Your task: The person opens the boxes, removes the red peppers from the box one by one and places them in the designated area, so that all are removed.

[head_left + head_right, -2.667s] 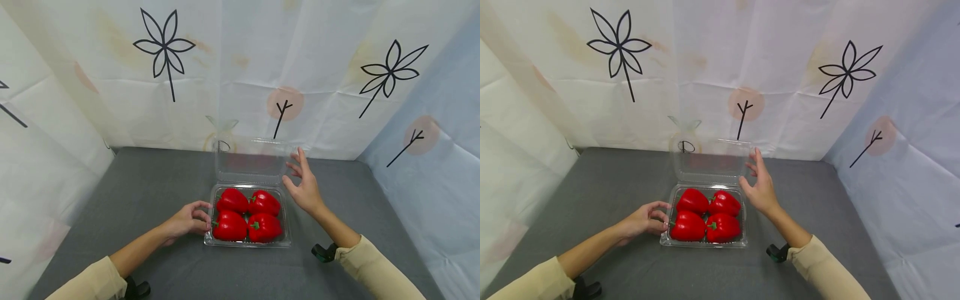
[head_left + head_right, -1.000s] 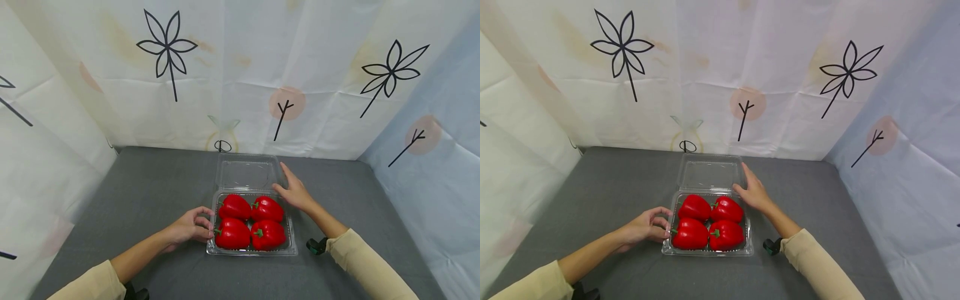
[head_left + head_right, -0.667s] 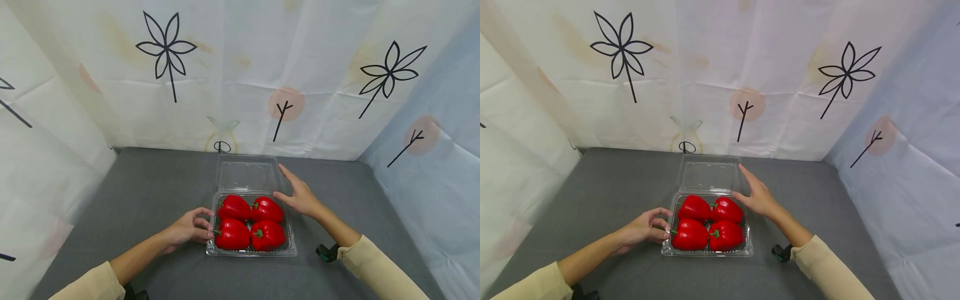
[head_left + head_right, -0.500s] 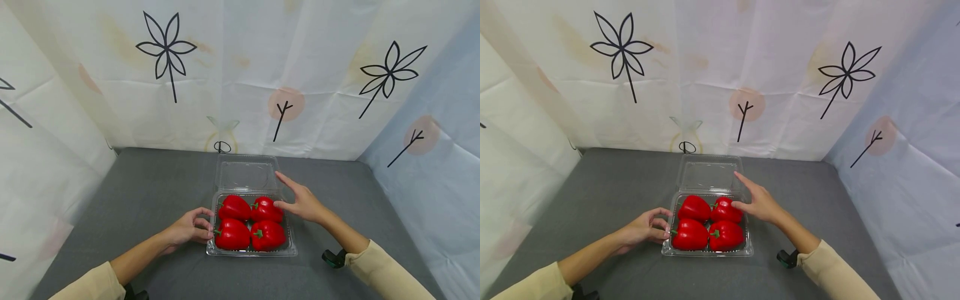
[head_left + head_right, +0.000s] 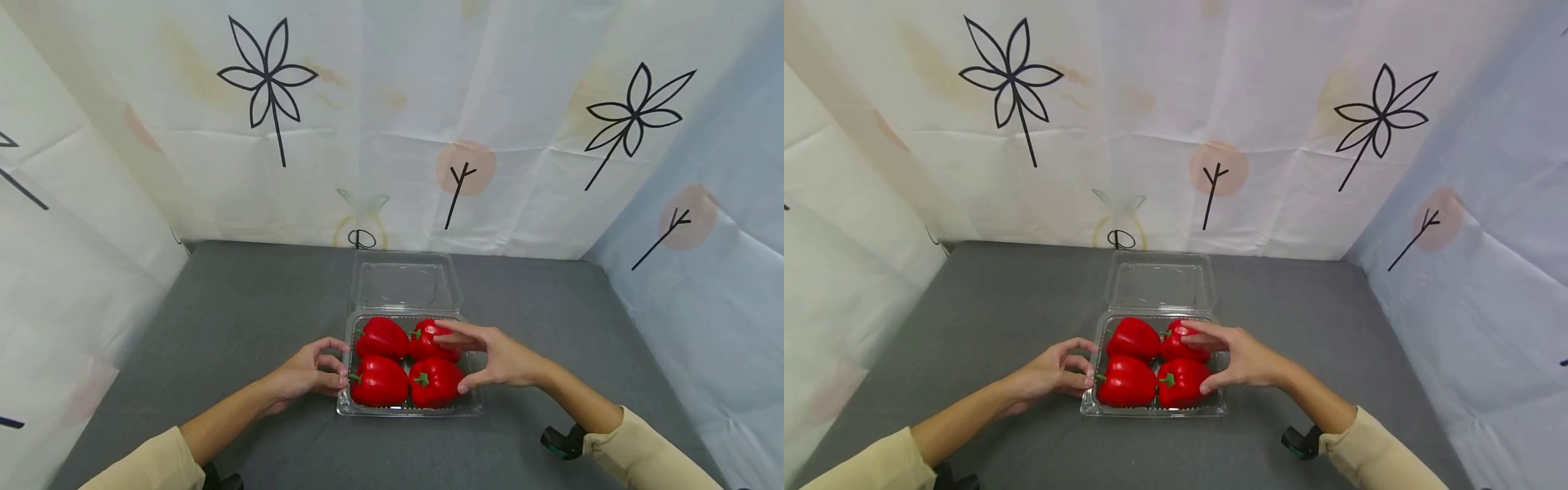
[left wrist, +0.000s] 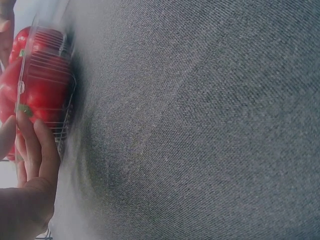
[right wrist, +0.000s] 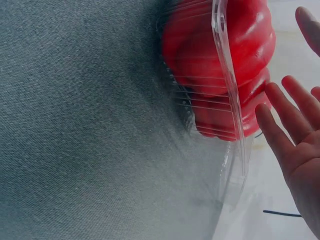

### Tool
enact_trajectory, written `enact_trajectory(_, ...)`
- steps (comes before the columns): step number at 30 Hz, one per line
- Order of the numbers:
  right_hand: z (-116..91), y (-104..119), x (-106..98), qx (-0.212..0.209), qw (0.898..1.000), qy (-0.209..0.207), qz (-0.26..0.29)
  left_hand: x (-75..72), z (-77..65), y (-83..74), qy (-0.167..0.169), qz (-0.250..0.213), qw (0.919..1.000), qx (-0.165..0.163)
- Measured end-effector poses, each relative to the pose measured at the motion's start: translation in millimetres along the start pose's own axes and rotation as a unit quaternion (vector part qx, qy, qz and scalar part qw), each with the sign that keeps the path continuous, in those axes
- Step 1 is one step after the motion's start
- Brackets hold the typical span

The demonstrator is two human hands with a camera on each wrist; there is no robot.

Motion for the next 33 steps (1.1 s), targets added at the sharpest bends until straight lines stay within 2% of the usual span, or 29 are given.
enact_trajectory(9,-1.0,-1.5,4.4,-0.006,1.000,0.012,-0.014,0.2,-0.5,-0.8,0.004,0.004,1.0000,-0.004)
enact_trajectory(25,2.2,-2.3,15.7,0.032,0.993,0.021,-0.112,0.5,-1.0,-1.1,0.009,-0.005,0.9999,0.000)
enact_trajectory(33,4.4,-0.2,23.2,0.031,0.986,0.025,-0.159,0.9,-0.7,-0.8,0.010,-0.006,0.9999,0.005)
Point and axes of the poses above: each hand's wrist, its own z-axis towards the middle knuckle, its own x-axis out of the palm, y = z × x, the point moved 1 cm from there along z, towards the middle knuckle
